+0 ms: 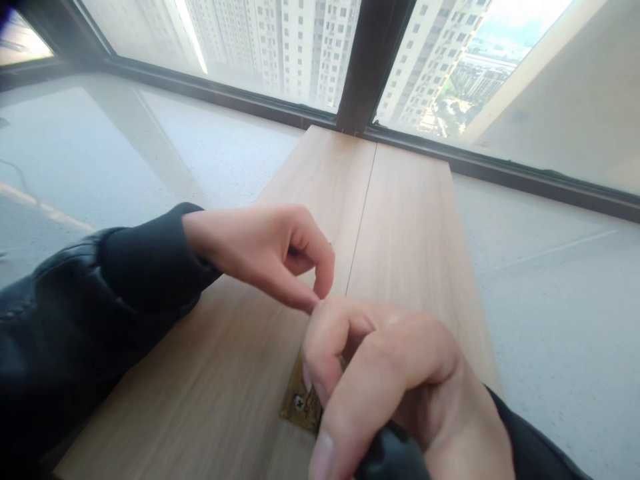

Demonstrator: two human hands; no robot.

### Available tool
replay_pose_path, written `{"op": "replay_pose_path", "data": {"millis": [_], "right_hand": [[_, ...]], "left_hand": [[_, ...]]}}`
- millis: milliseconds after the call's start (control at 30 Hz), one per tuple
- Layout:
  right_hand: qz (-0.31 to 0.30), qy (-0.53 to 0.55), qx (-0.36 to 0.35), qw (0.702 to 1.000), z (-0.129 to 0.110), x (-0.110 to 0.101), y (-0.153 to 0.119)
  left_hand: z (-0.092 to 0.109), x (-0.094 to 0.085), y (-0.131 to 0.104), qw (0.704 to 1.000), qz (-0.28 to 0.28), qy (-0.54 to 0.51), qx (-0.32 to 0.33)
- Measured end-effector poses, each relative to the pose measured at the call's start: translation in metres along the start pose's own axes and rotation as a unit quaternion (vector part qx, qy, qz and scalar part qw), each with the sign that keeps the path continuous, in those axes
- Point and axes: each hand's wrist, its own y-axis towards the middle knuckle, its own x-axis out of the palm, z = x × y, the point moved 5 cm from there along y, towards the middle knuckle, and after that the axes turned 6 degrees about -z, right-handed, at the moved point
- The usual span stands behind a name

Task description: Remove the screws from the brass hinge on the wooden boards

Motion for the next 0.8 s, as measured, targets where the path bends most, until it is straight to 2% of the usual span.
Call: {"op": "replay_pose_path", "data": {"millis": [67,100,200,267,333,400,467,533,600,700,800], "right_hand": [[-0.026,0.006,-0.028,0.999,-0.005,0.000,-0.001],[-0.004,-0.003,-0.044,0.999,-0.007,-0.001,-0.003],[0.151,-0.123,-0.038,0.980,-0.014,-0.005,-0.012],[0.230,-0.222,0.009,0.948,-0.017,-0.005,-0.019],[0.256,-0.273,0.032,0.927,-0.018,-0.003,-0.021],[0.286,-0.255,0.013,0.924,-0.018,-0.005,-0.020],[0.354,-0.184,-0.021,0.917,-0.015,-0.012,-0.019],[0.440,-0.121,-0.040,0.889,-0.011,-0.022,-0.020],[0.505,-0.115,-0.050,0.854,-0.008,-0.029,-0.021],[0.528,-0.146,-0.067,0.834,-0.009,-0.033,-0.018],[0.527,-0.147,-0.064,0.834,-0.009,-0.034,-0.017]], "left_hand": [[0.006,0.014,-0.001,0.997,-0.072,-0.006,-0.011],[0.008,0.019,0.000,0.995,-0.098,-0.003,-0.010],[0.010,0.034,0.004,0.988,-0.155,0.015,0.007],[0.010,0.039,0.007,0.986,-0.163,0.026,0.004],[0.009,0.041,0.008,0.987,-0.157,0.026,-0.005],[0.009,0.043,0.009,0.987,-0.160,0.013,0.001],[0.010,0.046,0.009,0.984,-0.175,0.007,0.015],[0.011,0.048,0.010,0.983,-0.184,0.009,0.025],[0.010,0.048,0.012,0.983,-0.180,0.012,0.033],[0.010,0.049,0.014,0.983,-0.176,0.003,0.052],[0.009,0.050,0.016,0.984,-0.169,-0.005,0.062]]}}
